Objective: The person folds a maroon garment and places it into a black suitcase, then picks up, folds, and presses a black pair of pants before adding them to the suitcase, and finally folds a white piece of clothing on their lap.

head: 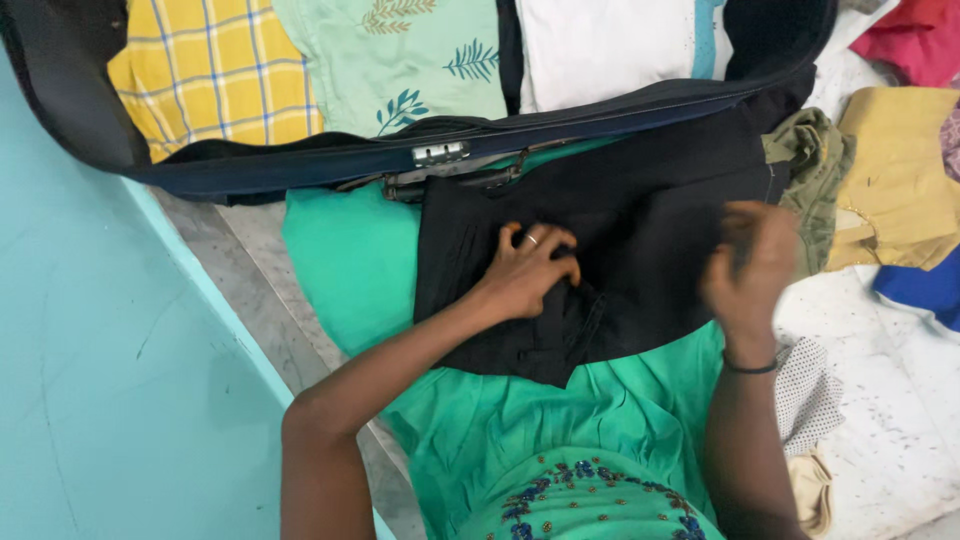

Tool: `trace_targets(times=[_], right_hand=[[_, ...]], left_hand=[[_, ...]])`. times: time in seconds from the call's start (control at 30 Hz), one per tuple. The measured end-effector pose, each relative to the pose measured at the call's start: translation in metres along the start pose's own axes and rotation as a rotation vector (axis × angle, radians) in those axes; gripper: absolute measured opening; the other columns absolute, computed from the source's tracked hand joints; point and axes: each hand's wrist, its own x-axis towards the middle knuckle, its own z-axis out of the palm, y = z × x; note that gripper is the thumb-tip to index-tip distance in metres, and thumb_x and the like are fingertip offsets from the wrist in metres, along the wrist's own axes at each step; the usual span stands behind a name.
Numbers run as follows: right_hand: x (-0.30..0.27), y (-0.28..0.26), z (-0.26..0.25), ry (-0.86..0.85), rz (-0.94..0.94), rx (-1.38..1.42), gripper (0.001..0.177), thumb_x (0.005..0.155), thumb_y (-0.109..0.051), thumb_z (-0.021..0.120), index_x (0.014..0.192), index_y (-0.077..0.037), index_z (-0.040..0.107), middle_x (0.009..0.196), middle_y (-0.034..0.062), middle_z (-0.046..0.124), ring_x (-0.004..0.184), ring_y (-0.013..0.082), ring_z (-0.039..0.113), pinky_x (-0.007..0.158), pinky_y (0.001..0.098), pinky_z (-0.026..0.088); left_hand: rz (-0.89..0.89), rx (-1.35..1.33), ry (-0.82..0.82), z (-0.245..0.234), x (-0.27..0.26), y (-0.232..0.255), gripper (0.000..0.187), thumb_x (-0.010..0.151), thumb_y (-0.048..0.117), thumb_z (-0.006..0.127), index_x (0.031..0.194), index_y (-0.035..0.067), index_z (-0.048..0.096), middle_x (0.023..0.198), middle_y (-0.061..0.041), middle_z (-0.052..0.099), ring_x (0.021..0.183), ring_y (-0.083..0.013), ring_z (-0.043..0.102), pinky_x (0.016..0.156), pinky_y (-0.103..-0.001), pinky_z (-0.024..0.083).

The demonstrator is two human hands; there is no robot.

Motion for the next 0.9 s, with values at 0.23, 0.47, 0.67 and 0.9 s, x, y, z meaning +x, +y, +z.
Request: trace_targets(times=[0.23, 0.47, 0.67, 0.9], right_hand=[[-0.010, -0.084, 0.032, -0.773, -0.057, -0.293, 0.040, 0.078, -0.020, 0.070, 0.117, -0.010, 0.067, 0.093, 0.0134, 0.073, 0.076, 0.0348, 0.071, 0.066, 0.0468, 0.056], [-0.001, -0.088, 0.036, -0.901, -0.087, -0.411, 0.038, 0.082, -0.034, 0.072, 0.109, -0.008, 0.066, 0.089, 0.0115, 0.074, 0.076, 0.0317, 0.073, 0.061, 0.0442, 0.057], [-0.004, -0.089, 0.050, -0.906, -0.146, -0.511, 0.042, 0.080, -0.038, 0.074, 0.103, -0.003, 0.064, 0.090, 0.0118, 0.074, 0.075, 0.0296, 0.074, 0.060, 0.0415, 0.058], [-0.017, -0.084, 0.049, -0.792, -0.223, -0.427, 0.033, 0.079, -0.027, 0.072, 0.098, -0.002, 0.061, 0.087, 0.0136, 0.071, 0.068, 0.0300, 0.073, 0.056, 0.0405, 0.057]], left_hand=[[-0.197, 0.026, 0.118, -0.011, 0.016, -0.018, 0.093, 0.054, 0.010, 0.088, 0.140, 0.027, 0.056, 0.125, -0.007, 0.059, 0.120, -0.0360, 0.051, 0.099, -0.062, 0.031], [-0.213, -0.009, 0.187, -0.002, 0.024, -0.023, 0.077, 0.061, 0.003, 0.079, 0.134, 0.015, 0.059, 0.111, -0.008, 0.065, 0.111, -0.0290, 0.058, 0.087, -0.046, 0.034], [-0.302, -0.147, 0.141, -0.002, 0.017, -0.026, 0.039, 0.074, 0.001, 0.070, 0.105, 0.024, 0.069, 0.092, 0.003, 0.069, 0.104, -0.0196, 0.060, 0.094, -0.045, 0.031], [-0.151, -0.098, 0.428, -0.007, 0.016, -0.025, 0.062, 0.053, -0.004, 0.070, 0.110, 0.019, 0.070, 0.097, -0.005, 0.065, 0.100, -0.0282, 0.056, 0.082, -0.048, 0.027]])
